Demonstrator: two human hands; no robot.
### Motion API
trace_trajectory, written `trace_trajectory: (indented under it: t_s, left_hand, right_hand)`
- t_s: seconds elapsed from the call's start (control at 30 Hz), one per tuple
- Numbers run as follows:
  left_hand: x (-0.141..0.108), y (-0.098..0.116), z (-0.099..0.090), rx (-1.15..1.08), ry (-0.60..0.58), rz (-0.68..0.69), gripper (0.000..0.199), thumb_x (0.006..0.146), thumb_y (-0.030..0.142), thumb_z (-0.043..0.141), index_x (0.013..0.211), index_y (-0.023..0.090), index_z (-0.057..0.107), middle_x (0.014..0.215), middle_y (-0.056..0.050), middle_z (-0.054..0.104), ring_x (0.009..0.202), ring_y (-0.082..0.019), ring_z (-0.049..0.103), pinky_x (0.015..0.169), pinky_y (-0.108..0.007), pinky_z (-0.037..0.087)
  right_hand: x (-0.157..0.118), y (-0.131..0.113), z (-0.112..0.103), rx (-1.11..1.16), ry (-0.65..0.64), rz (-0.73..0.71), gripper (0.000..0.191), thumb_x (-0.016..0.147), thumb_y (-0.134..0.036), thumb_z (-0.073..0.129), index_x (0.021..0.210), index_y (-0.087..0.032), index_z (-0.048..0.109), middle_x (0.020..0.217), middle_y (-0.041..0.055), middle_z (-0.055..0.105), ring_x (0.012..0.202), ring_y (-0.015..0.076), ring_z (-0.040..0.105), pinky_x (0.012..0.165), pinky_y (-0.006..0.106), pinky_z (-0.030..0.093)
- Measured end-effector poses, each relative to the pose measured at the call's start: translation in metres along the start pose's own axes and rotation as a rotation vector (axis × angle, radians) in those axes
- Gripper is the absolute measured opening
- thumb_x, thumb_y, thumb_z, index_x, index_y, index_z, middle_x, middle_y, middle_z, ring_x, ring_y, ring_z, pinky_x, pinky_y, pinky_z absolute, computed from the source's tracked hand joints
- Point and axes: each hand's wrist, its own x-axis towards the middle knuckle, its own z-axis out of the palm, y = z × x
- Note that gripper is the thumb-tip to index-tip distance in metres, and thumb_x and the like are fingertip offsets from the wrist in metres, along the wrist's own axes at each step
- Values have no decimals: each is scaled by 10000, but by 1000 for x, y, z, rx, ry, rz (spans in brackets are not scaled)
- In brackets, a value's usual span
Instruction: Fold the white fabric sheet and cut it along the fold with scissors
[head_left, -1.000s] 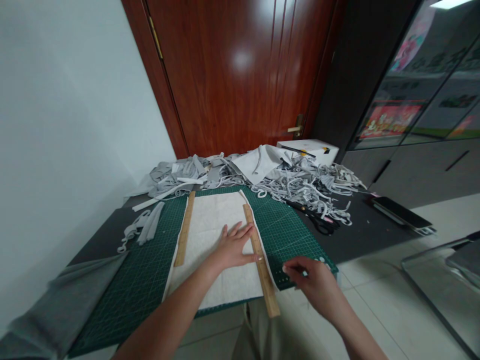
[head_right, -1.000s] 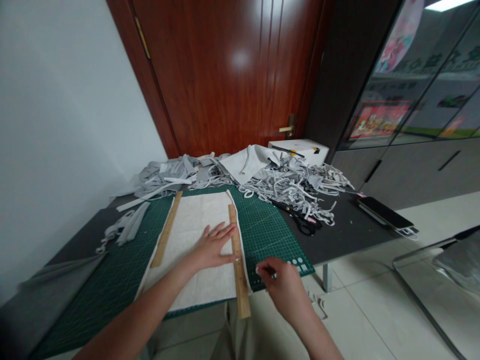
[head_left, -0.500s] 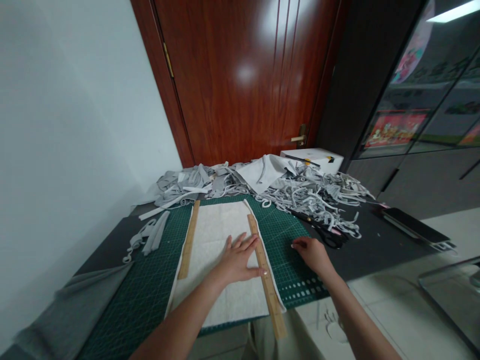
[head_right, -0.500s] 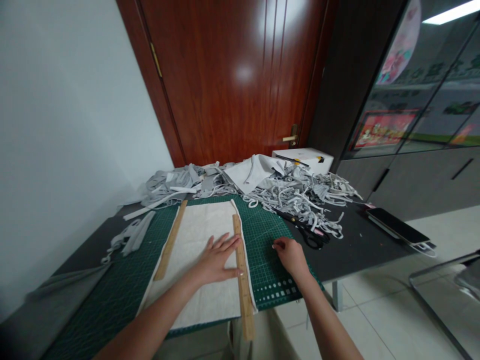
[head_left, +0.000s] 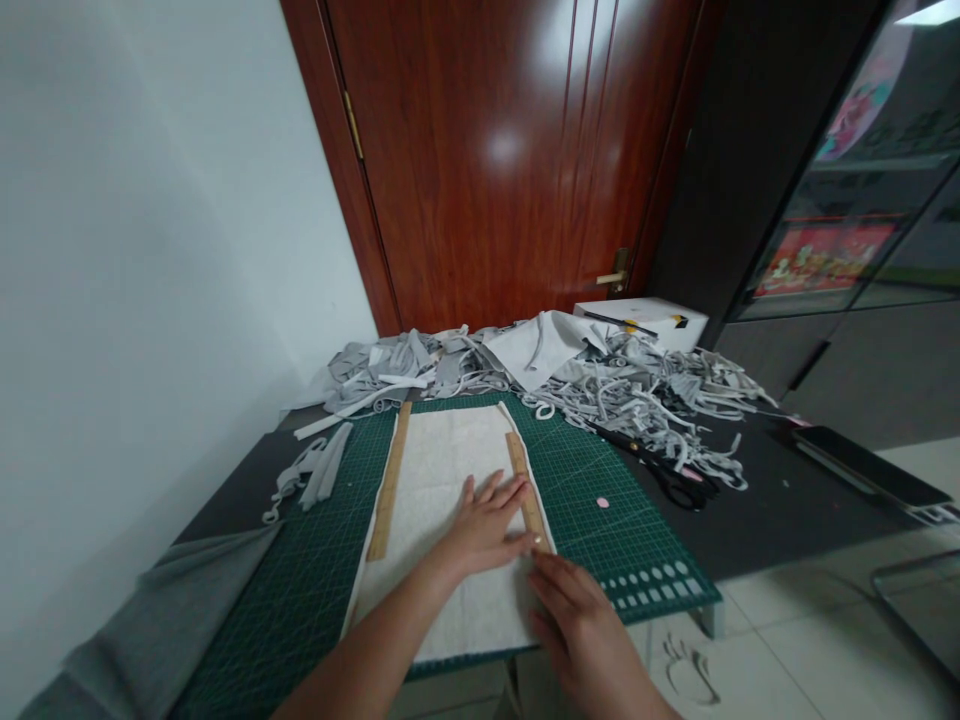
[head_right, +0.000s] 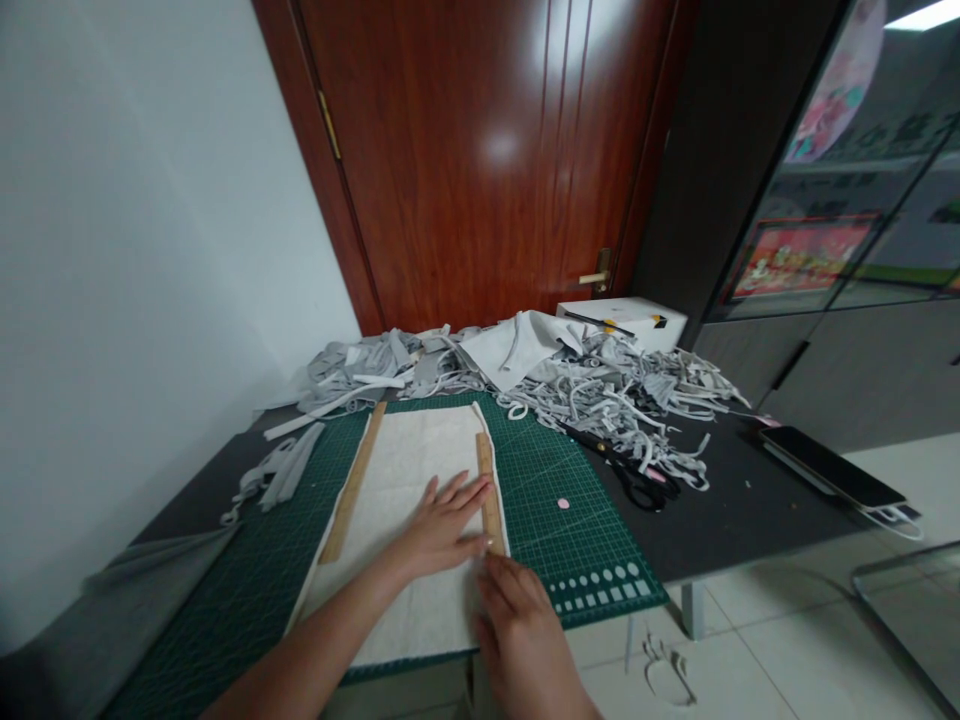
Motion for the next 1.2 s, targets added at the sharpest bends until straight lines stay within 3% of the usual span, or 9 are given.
trace_trajectory:
  t_s: [0.2,0.33,0.53,0.67,0.83,1.0,1.2]
  left_hand:
    - [-1,3,-1,-4,33,-21,565,963,505,251,1488,328,136,1553,14,179,1432,-272,85,1105,-627,68]
    - [0,1,4,9,43,-13,583,969,505,233,1496,315,72,1555,7,168,1436,-261,41,1114,-600,62]
    - [0,0,8,25,75,-7,656,956,551,243,1500,274,2,1564,-23,121,1437,-257,29,1121,-579,44]
    - [0,2,6,31,67,-3,666,945,573,268,1501,277,52,1562,-26,125,1435,-268,61,1118,-584,41]
    - [1,3,5,30,46,-14,674,942,589,247,1501,268,52,1563,-16,97,1436,-269,54,1115,-598,40]
    - [2,3,6,40,52,-14,712,925,622,264,1502,257,62,1566,-19,74,1435,-285,41,1110,-610,40]
    - [2,4,5,62,70,-20,688,929,610,283,1499,262,117,1563,-34,109,1431,-299,67,1105,-610,69]
  right_hand:
    - [-12,8,11,-115,23,34,360,817,-66,481,1114,-152,666,1201,108,666,1085,250,609,925,390,510]
    - [-16,11,8,-140,69,98,351,860,-97,457,1160,-144,633,1168,124,674,1057,253,611,909,397,510]
    - [-18,6,0,-195,81,190,374,816,-188,571,1186,-227,613,1085,129,636,914,279,620,791,423,544]
    - [-22,1,-7,-130,1,219,363,807,-190,562,1166,-219,609,958,102,622,796,232,650,690,334,565]
    - [-32,8,-17,-191,-2,303,350,838,-161,461,1156,-188,603,971,112,626,700,212,678,566,295,549]
    - [-33,24,-29,-256,-29,346,326,834,-186,493,1123,-216,642,958,88,649,683,203,677,575,287,540]
    - [-24,40,-45,-346,-61,288,346,816,-161,506,1116,-230,664,985,69,699,856,240,670,697,320,554]
